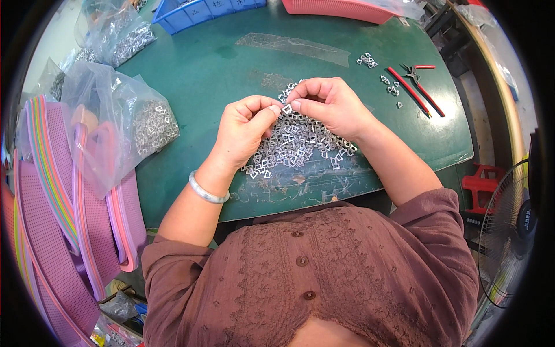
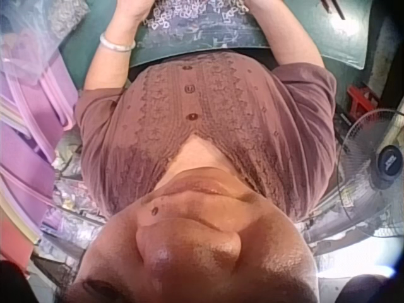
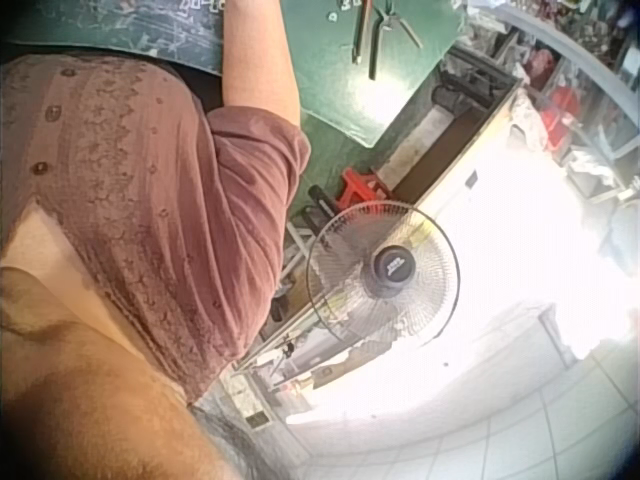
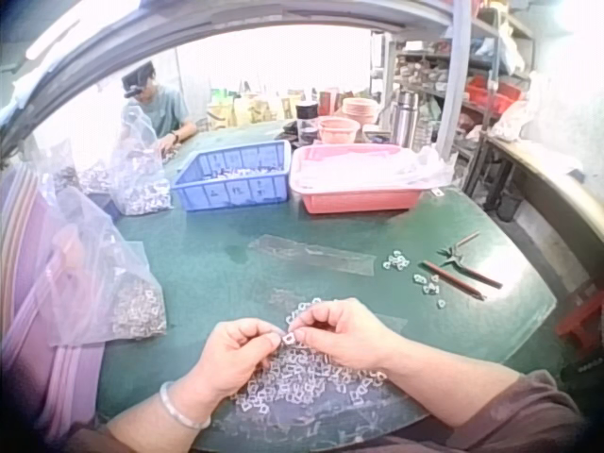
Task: The person assembles hardware components by picking up small buckle pieces from a pile and joining them together by hand.
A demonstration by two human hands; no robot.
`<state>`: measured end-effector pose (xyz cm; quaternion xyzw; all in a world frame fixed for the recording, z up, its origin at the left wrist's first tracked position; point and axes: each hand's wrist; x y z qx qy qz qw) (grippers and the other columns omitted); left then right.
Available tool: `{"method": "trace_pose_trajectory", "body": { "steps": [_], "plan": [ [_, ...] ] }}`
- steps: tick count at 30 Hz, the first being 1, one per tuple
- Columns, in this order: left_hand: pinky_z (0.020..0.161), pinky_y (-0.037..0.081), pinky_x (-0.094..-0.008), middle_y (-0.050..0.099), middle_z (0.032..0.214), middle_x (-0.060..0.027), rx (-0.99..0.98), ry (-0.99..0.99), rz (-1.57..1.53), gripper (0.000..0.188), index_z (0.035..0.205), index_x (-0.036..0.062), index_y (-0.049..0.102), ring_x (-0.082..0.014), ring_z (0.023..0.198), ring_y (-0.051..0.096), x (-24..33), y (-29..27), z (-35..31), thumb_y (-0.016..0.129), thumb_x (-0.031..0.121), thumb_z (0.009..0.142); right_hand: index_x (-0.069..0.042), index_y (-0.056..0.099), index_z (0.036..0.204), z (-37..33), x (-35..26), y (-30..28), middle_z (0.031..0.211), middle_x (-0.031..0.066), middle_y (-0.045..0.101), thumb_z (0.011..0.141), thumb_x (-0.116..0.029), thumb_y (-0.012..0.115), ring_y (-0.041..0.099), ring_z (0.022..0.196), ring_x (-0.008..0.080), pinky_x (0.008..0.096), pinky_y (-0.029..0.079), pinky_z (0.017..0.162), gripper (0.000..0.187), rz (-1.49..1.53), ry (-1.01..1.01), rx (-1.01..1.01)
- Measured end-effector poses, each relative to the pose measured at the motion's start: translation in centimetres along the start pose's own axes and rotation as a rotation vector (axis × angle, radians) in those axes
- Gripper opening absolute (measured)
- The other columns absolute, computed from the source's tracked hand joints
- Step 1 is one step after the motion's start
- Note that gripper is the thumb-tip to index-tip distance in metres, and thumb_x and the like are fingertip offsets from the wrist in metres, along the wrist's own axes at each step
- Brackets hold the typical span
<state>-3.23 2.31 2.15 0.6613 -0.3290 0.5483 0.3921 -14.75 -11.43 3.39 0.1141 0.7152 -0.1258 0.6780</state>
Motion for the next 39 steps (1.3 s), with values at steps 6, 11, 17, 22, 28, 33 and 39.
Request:
{"method": "trace_pose_trajectory", "body": {
  "steps": [6,11,17,22,28,33,39],
  "plan": [
    [0.044,0.032,-0.0136,0.051,0.062,0.0037,-0.004,-0.004,0.029,0.007,0.082,0.0043,0.058,-0.0019,0.050,0.044,0.2,0.2,0.0,0.055,0.011,0.079,0.003,0.060,0.083,0.1,0.2,0.1,0.074,0.0032,0.058,0.076,-0.006,0.058,0.051,0.068,0.0068,0.0208,0.043,0.064,0.012,0.024,-0.057,0.012],
    [0.045,0.034,-0.0151,0.052,0.062,0.0013,0.000,-0.022,-0.084,0.006,0.078,0.0053,0.055,-0.0045,0.051,0.045,0.2,-0.1,0.2,0.054,0.010,0.080,0.001,0.060,0.083,0.1,0.6,0.2,0.076,0.0030,0.058,0.076,-0.005,0.057,0.052,0.068,0.0074,0.0208,0.043,0.063,0.010,0.014,-0.121,0.043],
    [0.058,0.044,-0.0205,0.055,0.083,-0.0080,-0.023,-0.100,-0.381,0.004,0.079,0.0051,0.049,-0.0128,0.069,0.054,-0.1,-1.2,0.8,0.045,0.005,0.079,-0.005,0.061,0.078,0.1,0.8,-0.8,0.081,0.0096,0.054,0.066,-0.009,0.059,0.049,0.083,0.0277,0.0360,0.042,0.073,0.012,-0.871,-0.447,-0.033],
    [0.057,0.044,-0.0207,0.055,0.082,-0.0079,-0.019,-0.108,-0.406,0.007,0.083,0.0040,0.051,-0.0126,0.067,0.054,0.1,-1.0,0.8,0.045,0.004,0.079,-0.002,0.059,0.076,0.2,1.1,-0.7,0.076,0.0077,0.053,0.067,-0.005,0.058,0.049,0.078,0.0250,0.0328,0.041,0.071,0.009,-0.973,-0.507,-0.054],
    [0.047,0.036,-0.0168,0.054,0.071,-0.0027,-0.008,-0.141,-0.211,0.006,0.084,0.0029,0.054,-0.0062,0.055,0.047,0.1,-0.6,0.6,0.052,0.006,0.079,-0.001,0.056,0.075,0.4,1.0,-0.5,0.077,0.0102,0.053,0.071,-0.006,0.054,0.049,0.077,0.0273,0.0348,0.040,0.071,0.006,-0.880,-0.478,-0.017],
    [0.043,0.031,-0.0141,0.051,0.062,0.0038,-0.037,-0.031,0.134,0.006,0.080,0.0023,0.057,-0.0005,0.049,0.040,-0.2,0.3,0.3,0.056,0.008,0.079,0.000,0.055,0.076,0.2,0.6,-0.1,0.078,0.0114,0.054,0.074,-0.007,0.053,0.049,0.078,0.0293,0.0361,0.040,0.072,0.008,-0.804,-0.515,0.003],
    [0.042,0.031,-0.0149,0.051,0.061,0.0032,-0.047,-0.072,0.086,0.008,0.077,0.0030,0.058,-0.0014,0.047,0.040,-0.1,-0.1,0.2,0.057,0.010,0.079,0.000,0.055,0.077,0.2,0.5,0.1,0.079,0.0124,0.054,0.075,-0.007,0.051,0.050,0.080,0.0303,0.0369,0.041,0.073,0.008,-0.785,-0.563,-0.021]
  ]
}}
Point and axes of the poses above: each hand's wrist, its own z-axis towards the middle knuckle, its own y-axis out of the palm, x = y × z
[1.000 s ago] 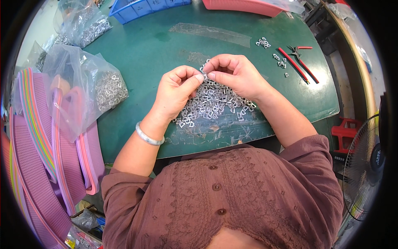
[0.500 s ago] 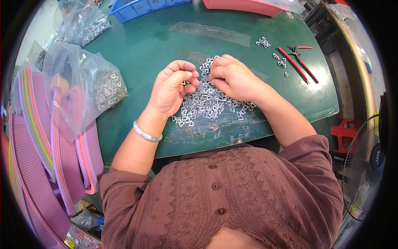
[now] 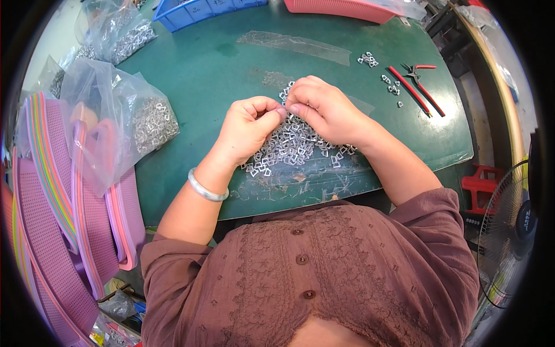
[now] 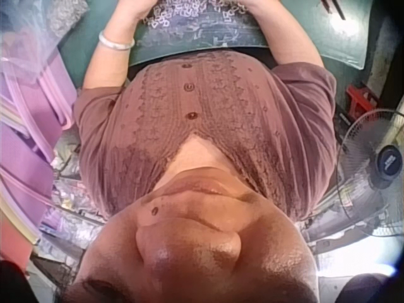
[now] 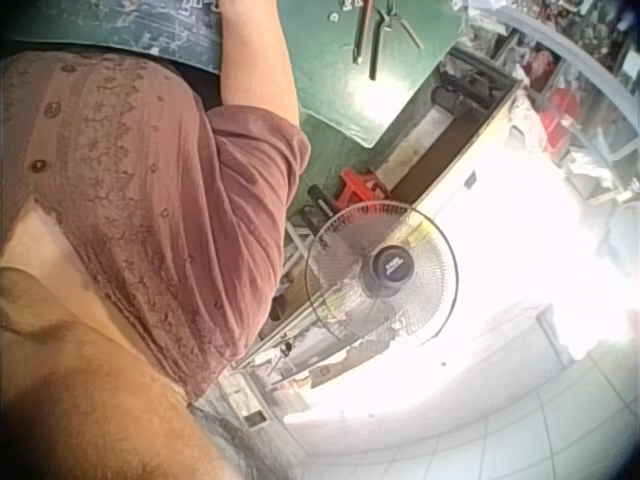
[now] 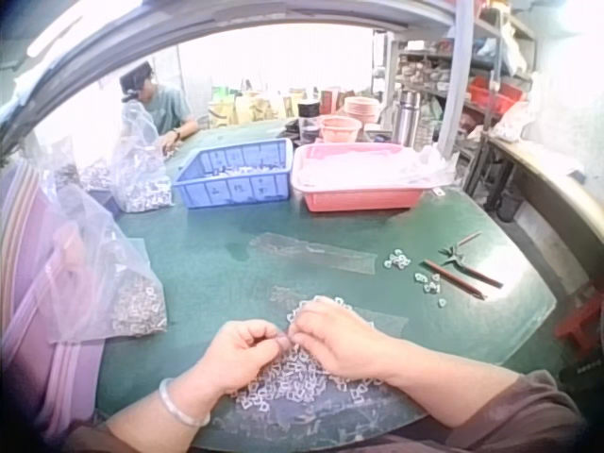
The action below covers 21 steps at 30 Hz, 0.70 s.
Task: The person assembles hardware components by picking up small buckle pieces from a pile and joining them together by hand.
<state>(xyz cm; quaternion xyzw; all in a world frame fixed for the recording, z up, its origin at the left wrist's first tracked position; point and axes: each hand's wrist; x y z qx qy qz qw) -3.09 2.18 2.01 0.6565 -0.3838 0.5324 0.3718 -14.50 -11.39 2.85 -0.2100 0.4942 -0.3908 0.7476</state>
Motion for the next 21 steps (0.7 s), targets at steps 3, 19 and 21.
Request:
{"method": "trace_pose_trajectory", "body": {
  "steps": [3,19,21],
  "plan": [
    [0.042,0.031,-0.0148,0.052,0.060,0.0022,0.060,-0.061,-0.148,0.007,0.077,0.0040,0.059,-0.0024,0.046,0.041,0.44,0.06,-0.07,0.058,0.011,0.078,0.000,0.056,0.080,-0.15,0.28,0.14,0.079,0.0121,0.056,0.077,-0.007,0.050,0.053,0.077,0.0278,0.0341,0.043,0.069,0.010,0.175,0.132,0.085],
    [0.041,0.031,-0.0147,0.052,0.057,0.0021,0.110,-0.070,-0.198,0.006,0.076,0.0047,0.060,-0.0028,0.045,0.042,0.38,0.12,-0.10,0.058,0.010,0.077,0.003,0.058,0.081,-0.12,-0.13,-0.19,0.068,0.0028,0.056,0.078,-0.010,0.056,0.049,0.064,0.0073,0.0225,0.042,0.058,0.014,0.620,0.451,0.013],
    [0.041,0.030,-0.0147,0.051,0.058,0.0023,0.095,-0.060,-0.191,0.007,0.075,0.0046,0.060,-0.0027,0.045,0.041,0.42,0.11,-0.12,0.058,0.010,0.078,0.003,0.057,0.081,-0.11,-0.10,-0.17,0.068,0.0025,0.056,0.079,-0.010,0.055,0.048,0.064,0.0071,0.0225,0.042,0.059,0.014,0.631,0.449,0.013]
  ]
}}
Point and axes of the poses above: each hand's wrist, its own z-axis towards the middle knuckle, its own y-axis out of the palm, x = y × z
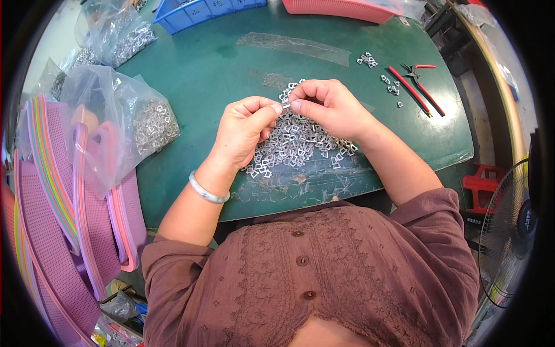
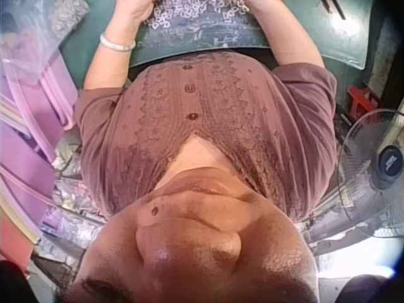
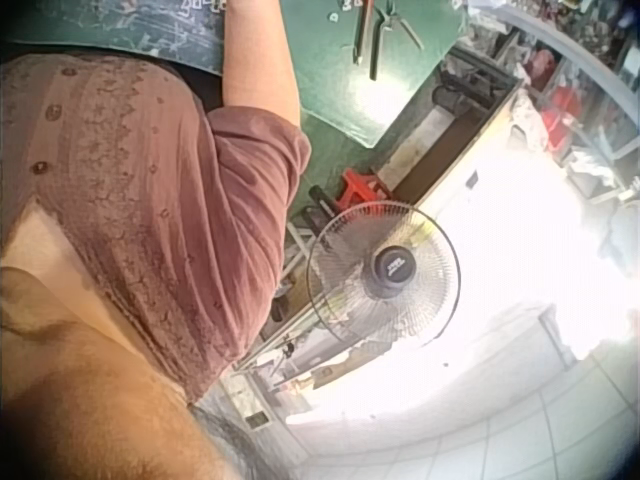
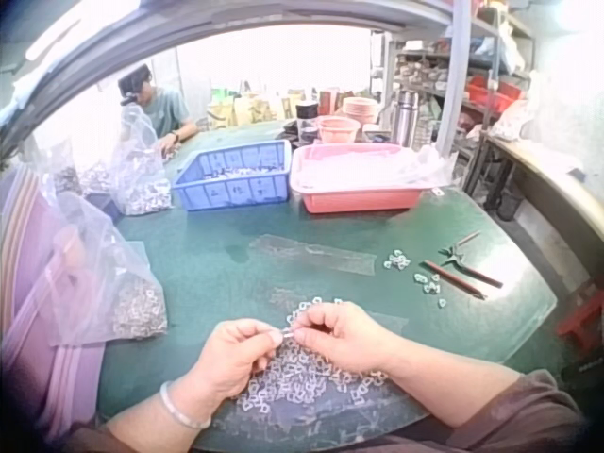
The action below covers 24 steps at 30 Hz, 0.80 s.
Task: The person assembles hardware components by picking up small buckle pieces from a pile and joining them together by hand.
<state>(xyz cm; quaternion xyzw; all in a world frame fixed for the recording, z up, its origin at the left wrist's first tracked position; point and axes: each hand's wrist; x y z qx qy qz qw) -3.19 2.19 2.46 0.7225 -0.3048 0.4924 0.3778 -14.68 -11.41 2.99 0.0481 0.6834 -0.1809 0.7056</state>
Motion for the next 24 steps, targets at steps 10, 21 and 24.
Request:
{"method": "trace_pose_trajectory", "body": {
  "steps": [10,21,24],
  "plan": [
    [0.042,0.031,-0.0140,0.051,0.059,0.0033,-0.039,0.030,0.004,0.006,0.078,0.0037,0.060,-0.0020,0.046,0.040,-0.04,0.00,-0.03,0.059,0.009,0.078,0.001,0.057,0.086,-0.03,-0.22,-0.20,0.078,-0.0006,0.056,0.079,-0.007,0.055,0.049,0.071,0.0046,0.0193,0.041,0.066,0.010,0.115,0.084,-0.029],
    [0.043,0.032,-0.0132,0.054,0.064,0.0034,0.006,0.136,0.106,0.009,0.083,0.0018,0.061,-0.0008,0.049,0.041,-0.21,0.18,-0.08,0.061,0.008,0.076,0.001,0.058,0.087,-0.01,-0.13,-0.24,0.080,0.0008,0.057,0.078,-0.002,0.055,0.051,0.074,0.0055,0.0192,0.042,0.069,0.010,0.155,0.079,-0.006],
    [0.044,0.032,-0.0130,0.055,0.065,0.0033,-0.001,0.153,0.114,0.010,0.083,0.0015,0.061,-0.0007,0.049,0.042,-0.21,0.18,-0.08,0.061,0.008,0.076,0.001,0.057,0.087,-0.04,-0.33,-0.24,0.080,0.0009,0.057,0.078,-0.002,0.055,0.051,0.075,0.0057,0.0194,0.043,0.069,0.010,0.150,0.085,0.001]
  ]
}}
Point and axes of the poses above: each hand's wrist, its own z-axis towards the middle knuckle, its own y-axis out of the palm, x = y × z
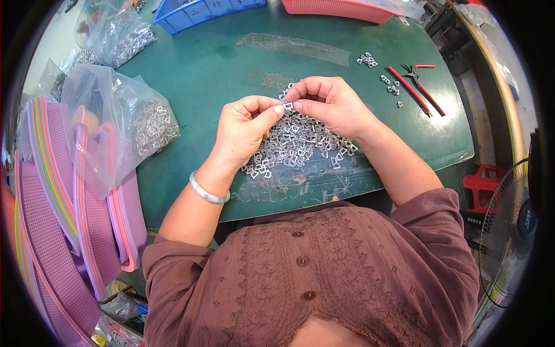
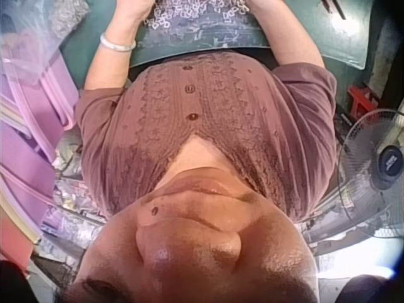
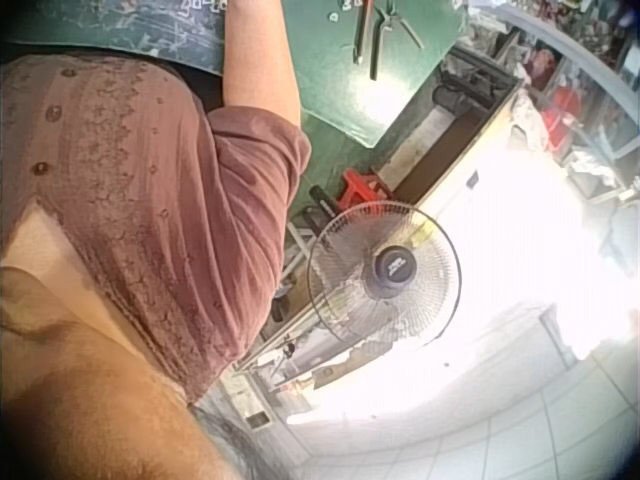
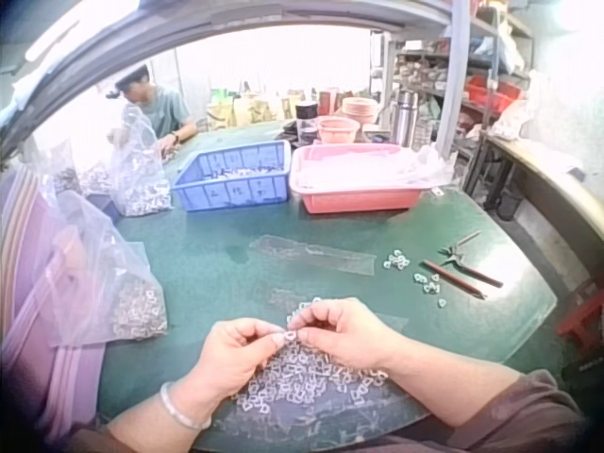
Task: The person assembles hardware components by picking up small buckle pieces from a pile and joining them together by hand.
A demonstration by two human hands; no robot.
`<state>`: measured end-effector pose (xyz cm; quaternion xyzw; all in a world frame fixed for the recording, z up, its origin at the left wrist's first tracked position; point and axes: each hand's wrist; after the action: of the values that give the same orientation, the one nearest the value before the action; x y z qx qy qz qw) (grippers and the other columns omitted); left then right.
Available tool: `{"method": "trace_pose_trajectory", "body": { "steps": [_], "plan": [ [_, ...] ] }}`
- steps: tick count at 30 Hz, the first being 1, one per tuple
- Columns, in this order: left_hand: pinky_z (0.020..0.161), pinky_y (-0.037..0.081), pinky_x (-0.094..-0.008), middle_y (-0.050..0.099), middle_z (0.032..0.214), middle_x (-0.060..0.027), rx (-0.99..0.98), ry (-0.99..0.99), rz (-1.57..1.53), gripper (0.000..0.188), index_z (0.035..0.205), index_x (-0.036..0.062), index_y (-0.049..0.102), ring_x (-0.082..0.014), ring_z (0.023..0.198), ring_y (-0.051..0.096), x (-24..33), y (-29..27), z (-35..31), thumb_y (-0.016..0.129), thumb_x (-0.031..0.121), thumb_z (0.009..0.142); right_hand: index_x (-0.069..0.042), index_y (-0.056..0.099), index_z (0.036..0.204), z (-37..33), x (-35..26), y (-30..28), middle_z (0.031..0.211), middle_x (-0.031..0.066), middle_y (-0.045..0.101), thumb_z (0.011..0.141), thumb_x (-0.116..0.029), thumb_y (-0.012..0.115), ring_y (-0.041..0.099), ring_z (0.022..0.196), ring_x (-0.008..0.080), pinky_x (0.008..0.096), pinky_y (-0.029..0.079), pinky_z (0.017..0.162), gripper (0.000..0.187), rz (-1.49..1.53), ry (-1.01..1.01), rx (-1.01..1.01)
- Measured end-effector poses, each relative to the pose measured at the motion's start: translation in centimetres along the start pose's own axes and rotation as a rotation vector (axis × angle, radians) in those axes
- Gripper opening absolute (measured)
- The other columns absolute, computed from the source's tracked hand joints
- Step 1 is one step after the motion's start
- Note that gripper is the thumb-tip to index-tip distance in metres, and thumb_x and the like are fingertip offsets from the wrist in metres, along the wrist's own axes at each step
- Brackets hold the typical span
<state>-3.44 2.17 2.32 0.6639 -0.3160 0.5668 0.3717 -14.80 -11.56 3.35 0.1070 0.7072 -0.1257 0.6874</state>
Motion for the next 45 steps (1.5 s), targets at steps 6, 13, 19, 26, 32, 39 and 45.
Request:
{"method": "trace_pose_trajectory", "body": {
  "steps": [6,13,19,26,32,39,45],
  "plan": [
    [0.045,0.033,-0.0130,0.055,0.067,0.0030,-0.026,0.063,-0.016,0.010,0.084,0.0013,0.061,-0.0006,0.051,0.042,-0.2,0.0,0.1,0.061,0.007,0.076,0.001,0.055,0.092,0.1,0.3,-0.1,0.084,0.0012,0.056,0.078,-0.003,0.055,0.052,0.077,0.0068,0.0204,0.043,0.072,0.014,0.015,-0.031,-0.009],
    [0.045,0.032,-0.0134,0.053,0.065,0.0032,-0.036,0.068,-0.029,0.008,0.083,0.0033,0.059,-0.0010,0.051,0.042,-0.2,0.0,0.1,0.060,0.006,0.076,0.001,0.054,0.095,0.2,0.4,-0.2,0.084,0.0019,0.056,0.079,-0.002,0.054,0.052,0.079,0.0076,0.0210,0.043,0.073,0.016,-0.012,-0.069,-0.006],
    [0.049,0.035,-0.0182,0.054,0.076,-0.0026,-0.085,-0.083,-0.401,0.004,0.083,0.0053,0.052,-0.0076,0.059,0.047,-0.4,-1.1,0.7,0.051,0.004,0.079,-0.001,0.059,0.086,0.5,1.2,-0.4,0.080,0.0080,0.059,0.076,-0.003,0.054,0.057,0.076,0.0164,0.0267,0.045,0.069,0.012,-0.391,-0.266,0.143],
    [0.050,0.035,-0.0170,0.053,0.070,0.0009,-0.002,-0.045,-0.125,0.006,0.084,0.0029,0.055,-0.0050,0.057,0.045,-0.1,-1.5,0.8,0.053,0.003,0.078,-0.002,0.058,0.082,0.6,1.5,-0.8,0.080,0.0091,0.057,0.072,-0.003,0.057,0.053,0.080,0.0245,0.0318,0.043,0.072,0.010,-0.789,-0.441,0.086],
    [0.055,0.038,-0.0186,0.054,0.069,0.0020,-0.118,0.143,0.648,0.009,0.082,0.0001,0.061,-0.0036,0.061,0.045,-0.1,-2.0,0.7,0.058,0.002,0.073,-0.004,0.060,0.080,0.6,1.5,-0.5,0.081,0.0091,0.057,0.072,-0.008,0.057,0.052,0.084,0.0268,0.0346,0.042,0.074,0.010,-0.777,-0.414,0.067],
    [0.055,0.039,-0.0211,0.051,0.069,-0.0030,-0.185,0.194,0.838,0.009,0.078,-0.0010,0.059,-0.0080,0.061,0.047,-0.3,-1.8,0.5,0.060,0.000,0.068,-0.003,0.060,0.080,0.5,1.4,-0.4,0.081,0.0100,0.057,0.071,-0.008,0.057,0.052,0.084,0.0274,0.0350,0.042,0.075,0.011,-0.756,-0.423,0.051],
    [0.053,0.038,-0.0185,0.051,0.064,0.0021,-0.137,0.050,0.610,0.004,0.075,0.0001,0.058,-0.0054,0.057,0.046,-0.1,-1.5,0.6,0.059,0.003,0.072,-0.002,0.060,0.079,0.4,1.2,-0.3,0.079,0.0110,0.057,0.070,-0.008,0.059,0.053,0.080,0.0284,0.0354,0.042,0.072,0.011,-0.699,-0.419,0.009]
  ]
}}
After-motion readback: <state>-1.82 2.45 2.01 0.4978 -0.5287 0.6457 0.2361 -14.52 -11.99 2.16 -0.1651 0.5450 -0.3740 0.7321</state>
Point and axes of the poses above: each hand's wrist, its own z-axis towards the middle knuckle, its own y-axis out of the palm, x = y × z
